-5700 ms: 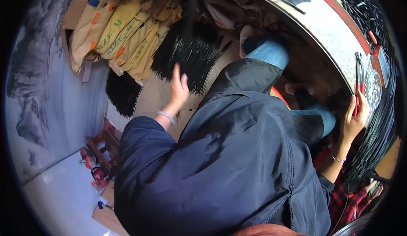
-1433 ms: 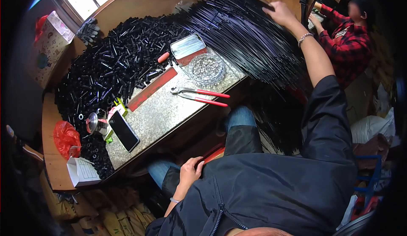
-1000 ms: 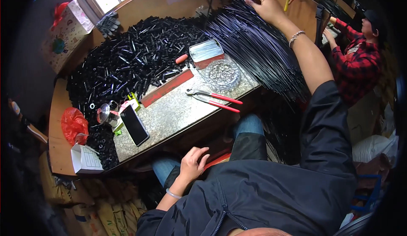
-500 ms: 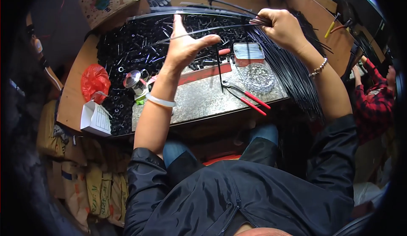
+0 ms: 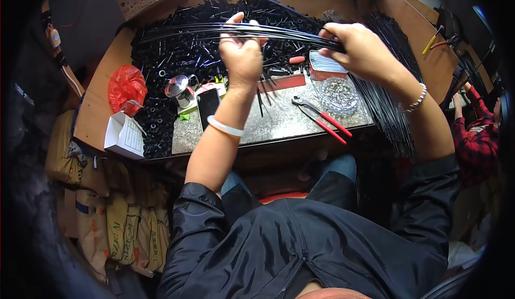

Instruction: Assembling plastic components onto bundles of cables at a workbench and securing them with pliers.

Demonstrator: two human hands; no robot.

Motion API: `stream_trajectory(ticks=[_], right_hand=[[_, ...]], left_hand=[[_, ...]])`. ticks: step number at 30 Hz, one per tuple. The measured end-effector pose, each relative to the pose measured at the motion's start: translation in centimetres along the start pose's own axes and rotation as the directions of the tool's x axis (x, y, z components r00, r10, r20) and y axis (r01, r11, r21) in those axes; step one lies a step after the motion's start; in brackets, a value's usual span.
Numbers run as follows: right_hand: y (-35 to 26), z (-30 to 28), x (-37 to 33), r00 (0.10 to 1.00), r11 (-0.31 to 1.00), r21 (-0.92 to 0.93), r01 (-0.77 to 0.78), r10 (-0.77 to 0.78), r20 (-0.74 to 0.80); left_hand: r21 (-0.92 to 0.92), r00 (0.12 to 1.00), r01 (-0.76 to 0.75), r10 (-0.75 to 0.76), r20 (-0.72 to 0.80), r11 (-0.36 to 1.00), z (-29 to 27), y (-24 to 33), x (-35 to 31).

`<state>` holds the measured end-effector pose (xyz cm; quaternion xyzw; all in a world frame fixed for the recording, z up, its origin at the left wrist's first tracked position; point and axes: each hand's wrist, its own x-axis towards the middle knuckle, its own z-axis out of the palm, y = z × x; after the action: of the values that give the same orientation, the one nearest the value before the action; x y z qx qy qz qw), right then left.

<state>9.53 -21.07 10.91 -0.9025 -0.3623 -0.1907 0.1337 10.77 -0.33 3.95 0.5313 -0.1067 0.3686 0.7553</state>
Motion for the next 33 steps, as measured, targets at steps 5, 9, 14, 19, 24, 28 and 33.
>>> stream_trajectory(ticks=[5,9,14,19,24,28,33], right_hand=[[3.8,-0.9,-2.5,0.998,0.997,0.061,-0.052,0.049,0.043],[6.9,-2.2,-3.9,0.963,0.961,0.133,-0.245,0.225,0.146],[11.9,-5.2,-4.8,0.932,0.908,0.233,-0.347,0.307,0.191],[10.0,-6.5,-3.1,0.94,0.822,0.455,-0.341,0.3,0.164],[3.0,-3.3,-0.5,0.987,0.741,0.654,-0.155,0.082,0.14],[-3.0,-0.2,1.0,0.996,0.732,0.679,0.066,-0.093,0.003],[-4.8,3.0,-2.2,0.93,0.71,0.642,0.29,-0.05,-0.364]], left_hand=[[0.098,1.0,-0.008,0.011,-0.028,0.995,-4.6,1.6,2.0],[0.065,0.994,0.052,-0.045,-0.103,0.997,-7.6,2.4,3.2],[0.057,0.999,0.032,-0.032,0.011,0.998,-8.6,3.2,3.0],[0.061,0.985,0.041,-0.05,0.163,0.997,-6.8,3.5,1.1],[0.13,0.937,-0.015,-0.032,0.349,0.991,-2.8,3.8,-2.0],[0.066,0.861,0.063,-0.088,0.501,0.996,0.4,4.0,-4.2],[0.188,0.888,0.031,-0.113,0.445,0.982,-1.5,4.1,-5.3]])
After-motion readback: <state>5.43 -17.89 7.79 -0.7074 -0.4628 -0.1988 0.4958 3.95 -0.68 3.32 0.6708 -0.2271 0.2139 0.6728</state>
